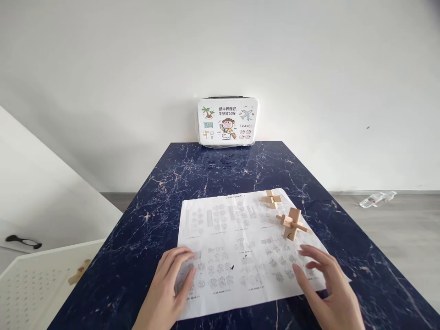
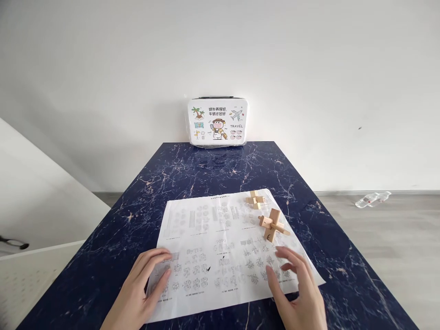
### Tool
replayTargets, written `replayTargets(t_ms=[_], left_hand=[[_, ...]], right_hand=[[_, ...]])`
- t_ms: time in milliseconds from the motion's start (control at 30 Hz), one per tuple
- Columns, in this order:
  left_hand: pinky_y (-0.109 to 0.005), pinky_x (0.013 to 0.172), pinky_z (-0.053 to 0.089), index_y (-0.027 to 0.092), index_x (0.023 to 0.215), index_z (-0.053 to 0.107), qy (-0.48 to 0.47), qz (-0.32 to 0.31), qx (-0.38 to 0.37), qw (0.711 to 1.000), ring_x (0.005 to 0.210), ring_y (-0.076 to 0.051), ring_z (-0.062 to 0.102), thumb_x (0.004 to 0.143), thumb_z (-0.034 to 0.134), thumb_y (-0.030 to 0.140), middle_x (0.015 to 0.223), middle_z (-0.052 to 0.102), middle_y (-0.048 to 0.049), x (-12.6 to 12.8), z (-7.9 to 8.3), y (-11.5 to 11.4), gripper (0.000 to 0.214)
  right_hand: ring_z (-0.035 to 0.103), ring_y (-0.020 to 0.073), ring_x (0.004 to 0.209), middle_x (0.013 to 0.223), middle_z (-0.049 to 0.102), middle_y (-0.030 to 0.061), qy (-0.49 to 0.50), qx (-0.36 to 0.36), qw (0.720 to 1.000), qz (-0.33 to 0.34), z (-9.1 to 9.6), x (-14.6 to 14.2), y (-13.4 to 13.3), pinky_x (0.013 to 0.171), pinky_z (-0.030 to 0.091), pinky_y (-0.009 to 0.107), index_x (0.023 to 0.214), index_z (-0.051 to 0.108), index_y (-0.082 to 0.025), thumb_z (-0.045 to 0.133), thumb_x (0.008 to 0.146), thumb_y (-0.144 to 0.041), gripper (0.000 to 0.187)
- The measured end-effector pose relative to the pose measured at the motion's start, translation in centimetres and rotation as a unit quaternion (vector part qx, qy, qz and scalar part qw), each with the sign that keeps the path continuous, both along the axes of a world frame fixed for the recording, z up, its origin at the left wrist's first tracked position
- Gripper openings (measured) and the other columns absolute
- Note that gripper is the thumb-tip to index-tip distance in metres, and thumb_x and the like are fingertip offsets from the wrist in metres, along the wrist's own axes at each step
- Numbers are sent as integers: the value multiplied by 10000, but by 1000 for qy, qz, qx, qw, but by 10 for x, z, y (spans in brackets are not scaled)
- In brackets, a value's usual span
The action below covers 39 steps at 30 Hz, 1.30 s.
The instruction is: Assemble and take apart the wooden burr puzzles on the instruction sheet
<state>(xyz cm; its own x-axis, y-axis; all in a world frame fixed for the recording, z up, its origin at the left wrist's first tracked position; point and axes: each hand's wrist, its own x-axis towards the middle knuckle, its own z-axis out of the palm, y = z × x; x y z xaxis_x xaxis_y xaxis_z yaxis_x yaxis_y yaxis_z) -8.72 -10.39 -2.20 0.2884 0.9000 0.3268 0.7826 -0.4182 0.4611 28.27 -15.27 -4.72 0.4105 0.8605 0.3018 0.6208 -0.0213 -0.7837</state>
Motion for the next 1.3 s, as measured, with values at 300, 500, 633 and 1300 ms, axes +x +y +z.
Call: replayTargets(t_ms=[300, 500, 633, 1300], left_hand=[[-434, 993, 648, 317, 1321, 619, -1, -1, -6, 1000, 1190, -271, 713, 1096, 556, 389, 1279, 696, -62, 1, 5, 2, 244], [-433, 991, 647, 312, 1296, 650, -2, -4, 1, 1000, 1188, -282, 713, 1083, 575, 378, 1270, 714, -61, 2, 6, 2, 235], [-427, 986, 649, 308, 1281, 671, -1, -8, 8, 1000, 1189, -285, 712, 1080, 576, 380, 1271, 720, -62, 1, 6, 2, 234], [-413, 982, 654, 321, 1198, 716, -43, 58, -15, 997, 1163, -289, 729, 1055, 601, 478, 1244, 736, -53, 6, 4, 5, 241]], right_hand=[[829, 262, 933, 1047, 835, 98, 84, -61, 991, 84, -19, 0, -2, 737, 666, 230, 1022, 781, -229, 667, 992, -561, 352], [832, 266, 868, 1001, 841, 87, 54, -64, 991, 103, -10, -4, -1, 620, 652, 232, 1004, 778, -239, 639, 1019, -523, 317], [829, 267, 802, 963, 844, 85, 50, -67, 992, 100, -5, -5, 0, 480, 593, 219, 1004, 787, -239, 646, 1007, -536, 329], [674, 196, 595, 788, 754, 41, 17, -25, 996, 90, 3, -26, 4, 565, 578, 251, 919, 747, -262, 582, 1031, -632, 420]])
